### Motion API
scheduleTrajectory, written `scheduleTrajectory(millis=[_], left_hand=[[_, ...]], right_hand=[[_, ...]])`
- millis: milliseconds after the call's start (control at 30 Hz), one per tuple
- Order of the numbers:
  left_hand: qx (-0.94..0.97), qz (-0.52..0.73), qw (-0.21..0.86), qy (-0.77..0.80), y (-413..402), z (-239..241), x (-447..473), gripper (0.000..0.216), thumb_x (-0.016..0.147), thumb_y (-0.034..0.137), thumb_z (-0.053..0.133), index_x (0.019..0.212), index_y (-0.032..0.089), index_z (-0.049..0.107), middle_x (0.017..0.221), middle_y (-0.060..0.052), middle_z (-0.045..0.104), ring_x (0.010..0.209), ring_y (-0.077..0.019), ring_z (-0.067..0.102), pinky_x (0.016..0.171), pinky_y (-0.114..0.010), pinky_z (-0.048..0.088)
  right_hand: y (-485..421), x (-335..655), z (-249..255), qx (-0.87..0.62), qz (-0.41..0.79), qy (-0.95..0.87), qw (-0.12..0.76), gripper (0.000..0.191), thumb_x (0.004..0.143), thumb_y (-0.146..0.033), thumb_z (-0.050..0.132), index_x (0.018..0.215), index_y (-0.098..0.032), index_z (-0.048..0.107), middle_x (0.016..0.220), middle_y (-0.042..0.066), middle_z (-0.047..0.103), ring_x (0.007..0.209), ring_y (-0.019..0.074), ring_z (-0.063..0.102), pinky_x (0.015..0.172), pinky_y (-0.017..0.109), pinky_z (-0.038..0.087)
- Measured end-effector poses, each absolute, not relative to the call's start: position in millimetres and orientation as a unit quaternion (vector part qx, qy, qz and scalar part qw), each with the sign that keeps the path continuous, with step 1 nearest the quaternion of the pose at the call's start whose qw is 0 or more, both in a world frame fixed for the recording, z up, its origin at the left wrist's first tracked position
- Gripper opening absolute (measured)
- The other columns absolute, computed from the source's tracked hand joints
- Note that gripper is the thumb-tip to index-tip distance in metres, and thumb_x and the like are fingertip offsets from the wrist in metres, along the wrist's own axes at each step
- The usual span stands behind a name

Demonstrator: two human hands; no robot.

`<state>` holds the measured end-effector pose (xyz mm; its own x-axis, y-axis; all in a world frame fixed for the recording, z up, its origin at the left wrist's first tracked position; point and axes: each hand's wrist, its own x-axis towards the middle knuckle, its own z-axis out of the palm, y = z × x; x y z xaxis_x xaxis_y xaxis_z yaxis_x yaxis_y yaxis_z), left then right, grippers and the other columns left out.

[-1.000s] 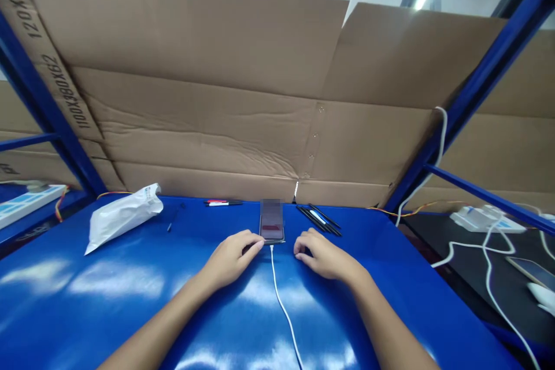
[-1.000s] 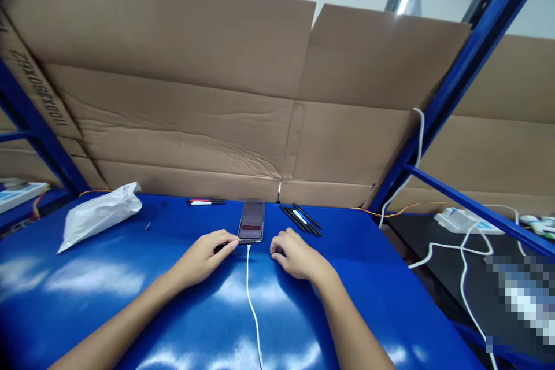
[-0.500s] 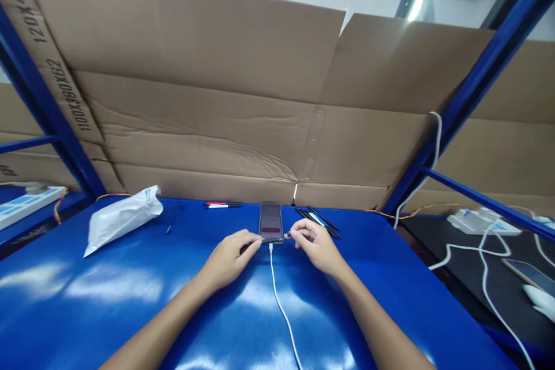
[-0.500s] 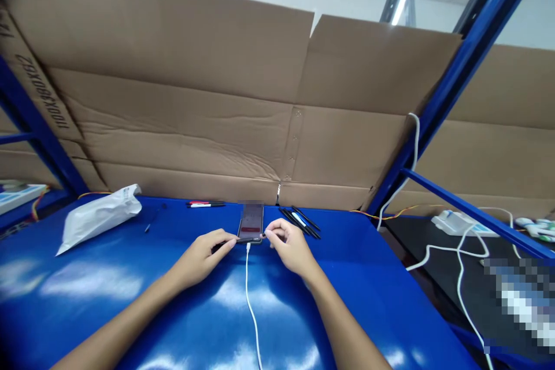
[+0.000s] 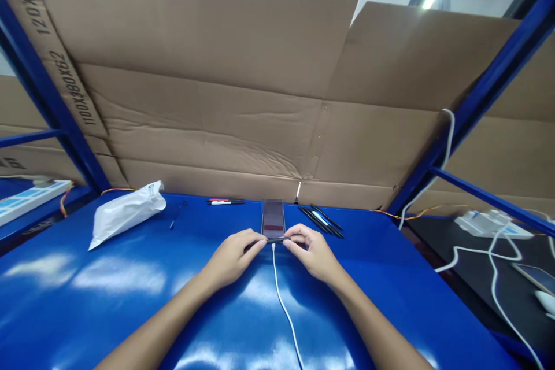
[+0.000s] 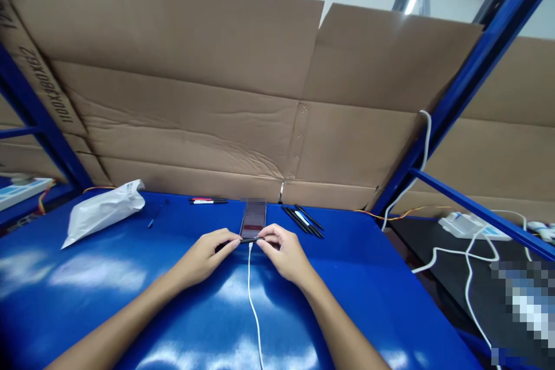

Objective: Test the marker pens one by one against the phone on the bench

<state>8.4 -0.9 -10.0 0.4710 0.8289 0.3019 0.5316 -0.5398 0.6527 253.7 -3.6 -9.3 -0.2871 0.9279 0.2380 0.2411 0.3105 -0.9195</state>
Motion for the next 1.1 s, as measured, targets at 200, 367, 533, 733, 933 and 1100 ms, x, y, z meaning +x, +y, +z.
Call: scheduleTrajectory(millis=[200,367,533,733,933,1100], left_hand=[[0.831,0.309,0.249,0.390,-2.6,-11.3,9.4,0.029,0.105,0.038,0.051,0.114,0.024,0.075,0.102,-0.006,0.073,0.094,-0.0219,0.067,0.084,-0.030,0.049],[0.839,0.303,0.249,0.377,-2.7,-13.0,10.5,0.026,0.105,0.038,0.053,0.112,0.025,0.074,0.102,-0.005,0.071,0.094,-0.0212,0.066,0.084,-0.029,0.048],[0.829,0.313,0.248,0.392,-1.4,-10.5,8.2,0.026,0.105,0.037,0.053,0.112,0.025,0.075,0.100,-0.004,0.072,0.092,-0.0209,0.066,0.083,-0.029,0.048],[0.839,0.325,0.258,0.351,-3.5,-9.7,8.7,0.025,0.104,0.032,0.055,0.114,0.025,0.076,0.100,-0.004,0.073,0.092,-0.0198,0.067,0.084,-0.027,0.050],[0.827,0.345,0.257,0.362,-3.0,-8.7,8.4,0.027,0.105,0.034,0.054,0.114,0.023,0.077,0.097,-0.005,0.073,0.088,-0.0190,0.066,0.079,-0.027,0.050],[0.843,0.339,0.260,0.326,-1.5,-5.9,3.0,0.026,0.104,0.033,0.056,0.113,0.023,0.079,0.091,-0.004,0.072,0.082,-0.0171,0.066,0.075,-0.025,0.049]], right_hand=[[-5.4,251.3,-11.1,-0.453,0.393,-0.701,0.386,0.040,0.095,-0.059,0.062,0.083,-0.021,0.066,0.074,0.004,0.077,0.067,0.0196,0.071,0.066,0.030,0.053],[-5.3,252.4,-12.3,-0.478,0.341,-0.723,0.364,0.063,0.106,-0.060,0.036,0.065,-0.020,0.062,0.055,0.001,0.065,0.056,0.0167,0.061,0.063,0.029,0.047],[-7.3,256.9,-3.7,-0.436,0.341,-0.746,0.371,0.030,0.098,-0.049,0.061,0.099,-0.020,0.071,0.087,0.002,0.072,0.073,0.0173,0.062,0.066,0.027,0.046],[-8.8,252.5,-6.3,-0.456,0.324,-0.751,0.352,0.044,0.104,-0.048,0.048,0.071,-0.020,0.056,0.065,-0.002,0.056,0.063,0.0144,0.050,0.060,0.026,0.036],[-9.6,255.2,-0.8,-0.440,0.352,-0.748,0.350,0.038,0.105,-0.046,0.050,0.085,-0.019,0.066,0.078,0.000,0.067,0.070,0.0147,0.057,0.066,0.025,0.040],[-14.1,258.3,7.9,-0.419,0.346,-0.769,0.337,0.030,0.100,-0.043,0.058,0.086,-0.018,0.067,0.079,0.000,0.065,0.072,0.0151,0.056,0.066,0.025,0.039]])
